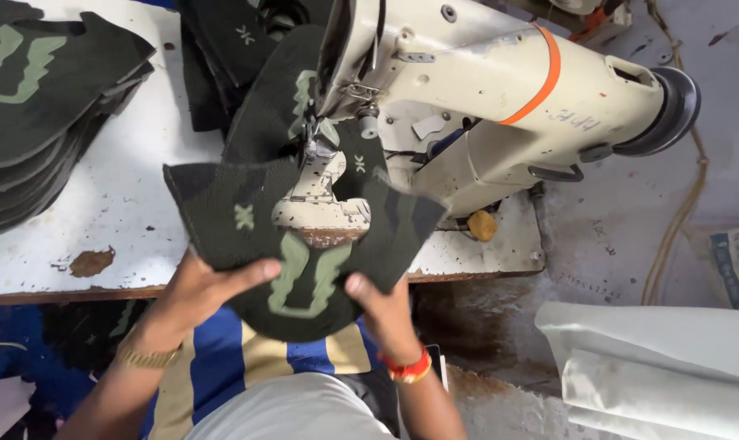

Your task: Stitching patterns onto shoe upper components using a sewing machine.

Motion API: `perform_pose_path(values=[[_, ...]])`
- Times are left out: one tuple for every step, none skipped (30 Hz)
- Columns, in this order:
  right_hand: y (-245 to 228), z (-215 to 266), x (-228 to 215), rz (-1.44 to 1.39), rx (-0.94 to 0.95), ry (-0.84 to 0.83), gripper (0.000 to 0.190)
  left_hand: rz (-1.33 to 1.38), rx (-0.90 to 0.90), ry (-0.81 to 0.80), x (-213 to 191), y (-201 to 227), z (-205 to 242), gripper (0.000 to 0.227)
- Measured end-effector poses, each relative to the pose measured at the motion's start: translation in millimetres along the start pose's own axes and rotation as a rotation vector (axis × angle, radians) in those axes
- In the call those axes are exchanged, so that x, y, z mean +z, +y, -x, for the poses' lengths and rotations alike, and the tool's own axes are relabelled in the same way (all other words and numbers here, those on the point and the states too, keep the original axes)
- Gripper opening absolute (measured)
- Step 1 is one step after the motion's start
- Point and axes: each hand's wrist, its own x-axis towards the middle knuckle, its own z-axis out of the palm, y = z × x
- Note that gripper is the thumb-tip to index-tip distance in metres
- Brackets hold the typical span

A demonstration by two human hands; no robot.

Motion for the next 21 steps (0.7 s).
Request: perform_pose_path(values=[[-19, -10, 11, 0.031, -0.065, 0.051, 0.055, -0.015, 0.083, -0.052, 4, 5, -11, 0.033], [-24, -27, 12, 0.032, -0.068, 0.056, 0.055, -0.014, 0.083, -0.057, 7, 8, -26, 0.033], [-29, -43, 13, 0.027, -0.079, 0.070, 0.054, 0.016, 0.072, 0.016, 11, 11, -40, 0.035], [-33, -59, 14, 0.023, -0.089, 0.083, 0.052, 0.047, 0.061, 0.091, 14, 14, -53, 0.037], [-29, -72, 11, 0.024, -0.090, 0.087, 0.052, 0.048, 0.060, 0.088, 12, 5, -63, 0.037], [-25, -86, 9, 0.020, -0.045, 0.120, 0.047, 0.162, 0.021, 0.135, 10, -3, -73, 0.036], [-21, -101, 6, 0.017, 0.001, 0.154, 0.042, 0.276, -0.017, 0.182, 8, -12, -84, 0.034], [-19, -107, 4, 0.018, 0.004, 0.153, 0.042, 0.277, -0.018, 0.185, 5, -19, -88, 0.034], [-16, -113, 2, 0.044, 0.034, 0.138, 0.035, 0.280, -0.059, 0.213, 2, -26, -92, 0.031], [-13, -117, 0, 0.070, 0.068, 0.124, 0.030, 0.283, -0.102, 0.244, 0, -33, -94, 0.027], [-12, -119, 0, 0.071, 0.075, 0.124, 0.030, 0.285, -0.107, 0.248, -2, -35, -96, 0.027], [-11, -121, 0, 0.031, 0.107, 0.117, 0.027, 0.288, -0.105, 0.253, -3, -37, -97, 0.025], [-10, -122, -1, -0.009, 0.139, 0.110, 0.024, 0.292, -0.102, 0.257, -3, -39, -97, 0.023], [-9, -124, -2, -0.009, 0.139, 0.109, 0.024, 0.292, -0.102, 0.258, -4, -37, -100, 0.023], [-7, -127, -3, 0.016, 0.106, 0.116, 0.024, 0.263, -0.095, 0.259, -4, -34, -102, 0.022], [-6, -130, -5, 0.041, 0.072, 0.124, 0.024, 0.234, -0.088, 0.260, -4, -31, -104, 0.020], [-6, -133, -5, 0.040, 0.072, 0.123, 0.024, 0.233, -0.088, 0.260, -5, -30, -107, 0.020], [-5, -134, -7, 0.042, 0.074, 0.116, 0.024, 0.250, -0.082, 0.270, -3, -30, -107, 0.021], [-4, -134, -9, 0.043, 0.077, 0.108, 0.024, 0.266, -0.076, 0.280, -2, -30, -107, 0.021], [-4, -136, -8, 0.044, 0.079, 0.108, 0.024, 0.267, -0.077, 0.282, -2, -27, -108, 0.021], [-5, -137, -6, 0.036, 0.077, 0.115, 0.023, 0.274, -0.077, 0.283, -1, -24, -110, 0.022]])
